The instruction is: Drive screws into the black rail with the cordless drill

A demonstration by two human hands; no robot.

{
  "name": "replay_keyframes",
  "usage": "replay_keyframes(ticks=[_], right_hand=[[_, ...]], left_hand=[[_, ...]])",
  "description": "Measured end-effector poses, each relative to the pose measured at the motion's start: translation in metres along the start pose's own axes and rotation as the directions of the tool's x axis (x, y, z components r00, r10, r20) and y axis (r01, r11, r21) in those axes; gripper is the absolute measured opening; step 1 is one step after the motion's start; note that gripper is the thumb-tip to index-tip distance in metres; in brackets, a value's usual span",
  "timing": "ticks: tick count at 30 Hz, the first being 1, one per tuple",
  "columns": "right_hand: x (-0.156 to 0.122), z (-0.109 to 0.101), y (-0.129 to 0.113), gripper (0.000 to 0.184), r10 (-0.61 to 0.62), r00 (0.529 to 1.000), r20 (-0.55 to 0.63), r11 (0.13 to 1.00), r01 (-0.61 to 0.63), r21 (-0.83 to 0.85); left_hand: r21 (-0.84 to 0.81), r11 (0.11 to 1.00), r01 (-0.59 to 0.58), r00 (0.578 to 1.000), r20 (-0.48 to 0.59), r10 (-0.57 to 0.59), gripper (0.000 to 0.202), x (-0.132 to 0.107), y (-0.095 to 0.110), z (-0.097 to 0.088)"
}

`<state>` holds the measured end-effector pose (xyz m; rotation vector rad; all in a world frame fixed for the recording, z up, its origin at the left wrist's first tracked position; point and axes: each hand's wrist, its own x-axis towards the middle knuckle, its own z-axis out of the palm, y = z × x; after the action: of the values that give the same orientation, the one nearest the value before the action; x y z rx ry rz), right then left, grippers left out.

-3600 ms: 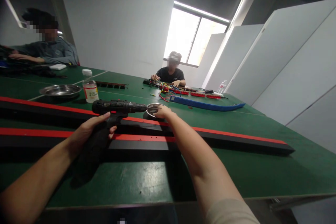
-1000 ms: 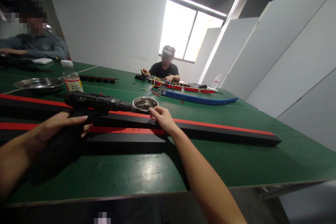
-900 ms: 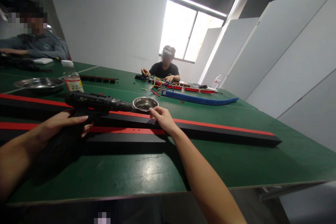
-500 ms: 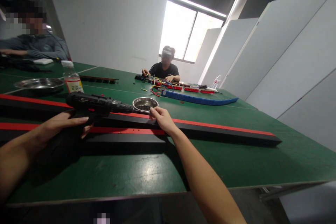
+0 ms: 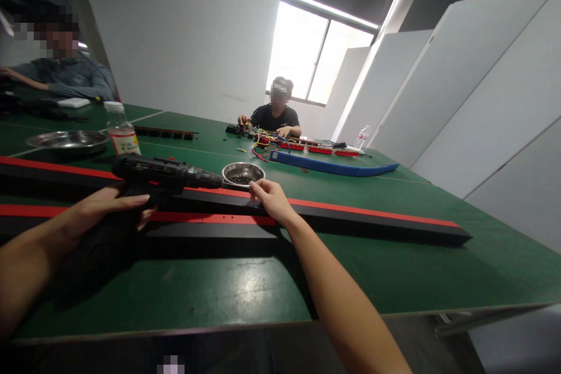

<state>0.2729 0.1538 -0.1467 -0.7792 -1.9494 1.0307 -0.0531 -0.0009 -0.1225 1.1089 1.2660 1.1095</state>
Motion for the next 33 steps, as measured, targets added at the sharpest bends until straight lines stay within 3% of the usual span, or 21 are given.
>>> replay_keyframes(ticks=[20,29,33], right_hand=[[0.002,0.005,-0.001,0.049,0.080,0.997,-0.020,0.997,-0.080,-0.009],[0.000,0.003,0.000,0.048,0.057,0.998,-0.035,0.998,-0.059,-0.033],[-0.003,0.001,-0.003,0.043,0.056,0.997,-0.053,0.998,-0.057,-0.026]], left_hand=[[-0.032,0.998,0.052,0.997,-0.050,-0.054,0.028,-0.007,0.004,0.008],[0.005,1.000,-0.017,1.000,0.003,0.017,0.027,-0.005,0.006,0.007],[0.041,0.999,-0.032,0.999,-0.023,0.033,0.028,-0.002,0.013,0.007]])
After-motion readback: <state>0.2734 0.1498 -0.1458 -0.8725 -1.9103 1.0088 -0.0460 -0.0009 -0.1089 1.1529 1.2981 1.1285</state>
